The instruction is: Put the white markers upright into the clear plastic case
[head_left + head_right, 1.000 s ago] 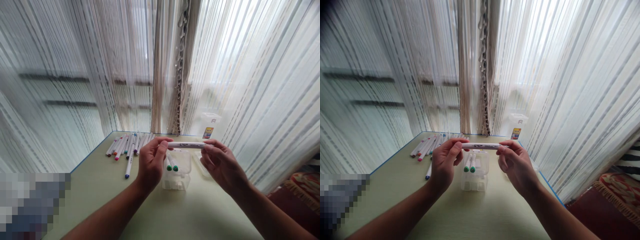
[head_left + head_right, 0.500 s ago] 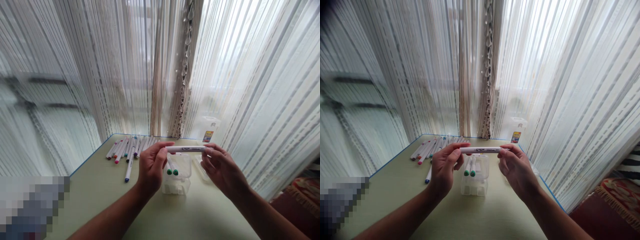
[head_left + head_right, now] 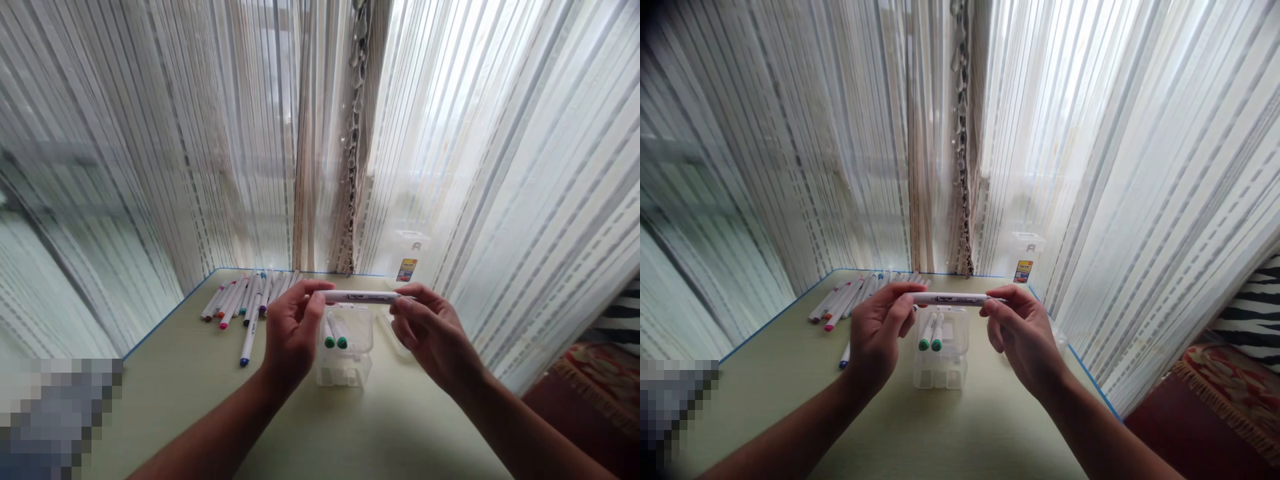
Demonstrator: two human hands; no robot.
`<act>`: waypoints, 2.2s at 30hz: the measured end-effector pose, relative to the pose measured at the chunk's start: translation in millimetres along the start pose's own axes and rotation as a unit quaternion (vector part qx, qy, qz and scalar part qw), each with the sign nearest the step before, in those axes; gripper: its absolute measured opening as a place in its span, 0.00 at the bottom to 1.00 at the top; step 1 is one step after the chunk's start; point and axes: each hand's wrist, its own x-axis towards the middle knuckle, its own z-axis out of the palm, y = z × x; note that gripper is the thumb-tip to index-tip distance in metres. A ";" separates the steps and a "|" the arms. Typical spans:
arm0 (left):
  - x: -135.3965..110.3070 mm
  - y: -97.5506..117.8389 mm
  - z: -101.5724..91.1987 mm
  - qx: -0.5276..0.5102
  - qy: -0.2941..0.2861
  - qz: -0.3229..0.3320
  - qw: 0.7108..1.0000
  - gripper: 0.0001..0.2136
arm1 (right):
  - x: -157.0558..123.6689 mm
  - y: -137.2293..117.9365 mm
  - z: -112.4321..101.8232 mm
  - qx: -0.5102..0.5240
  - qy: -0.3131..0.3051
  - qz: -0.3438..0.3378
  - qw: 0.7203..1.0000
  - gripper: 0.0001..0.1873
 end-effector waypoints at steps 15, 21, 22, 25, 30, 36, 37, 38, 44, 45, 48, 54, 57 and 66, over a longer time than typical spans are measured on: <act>0.6 -0.3 2.6 0.024 -0.026 0.011 0.999 0.08 | 0.2 1.7 -0.8 -0.009 -0.017 -0.015 1.000 0.09; 0.2 1.4 2.2 0.024 -0.014 -0.013 1.000 0.09 | -1.6 2.0 -0.1 -0.011 -0.033 -0.025 0.999 0.09; 0.2 1.2 2.2 0.020 -0.013 -0.018 1.000 0.10 | -1.9 1.9 0.1 -0.013 -0.035 -0.027 0.999 0.09; 0.5 -0.5 1.6 0.013 -0.012 -0.032 0.999 0.10 | -2.3 2.0 0.7 -0.013 -0.038 -0.034 0.999 0.08; 1.4 -2.6 -0.1 0.005 -0.008 -0.034 0.999 0.10 | -2.2 2.5 1.1 -0.016 -0.048 -0.039 0.998 0.07; 1.3 0.0 1.6 0.008 -0.010 -0.035 0.999 0.10 | -2.6 2.1 0.5 -0.015 -0.047 -0.039 0.998 0.08; 1.2 0.0 1.7 0.007 -0.011 -0.035 0.999 0.10 | -2.4 2.1 0.5 -0.015 -0.045 -0.039 0.998 0.08; 1.2 -0.2 1.6 0.005 -0.012 -0.033 0.999 0.09 | -2.2 2.1 0.5 -0.015 -0.043 -0.038 0.998 0.08; 0.8 -3.0 0.2 -0.011 -0.009 -0.012 1.000 0.07 | -1.6 1.3 0.9 -0.019 -0.030 -0.032 0.999 0.08; 0.7 -2.8 0.3 -0.020 -0.009 -0.012 1.000 0.07 | -1.6 1.1 0.9 -0.020 -0.028 -0.032 0.999 0.08; 0.6 -1.2 0.8 -0.043 -0.014 -0.015 0.999 0.08 | -1.9 0.9 1.3 -0.024 -0.025 -0.032 0.999 0.08; 0.8 1.0 1.3 -0.047 -0.014 -0.016 0.999 0.08 | -2.7 0.2 2.1 -0.032 -0.021 -0.034 0.999 0.07; 0.7 0.5 0.8 -0.049 -0.015 -0.015 0.999 0.08 | -2.7 -0.5 2.4 -0.033 -0.022 -0.031 0.999 0.07; 0.1 1.9 1.1 -0.045 -0.016 -0.017 0.999 0.08 | -2.3 -0.4 1.9 -0.035 -0.025 -0.030 0.999 0.08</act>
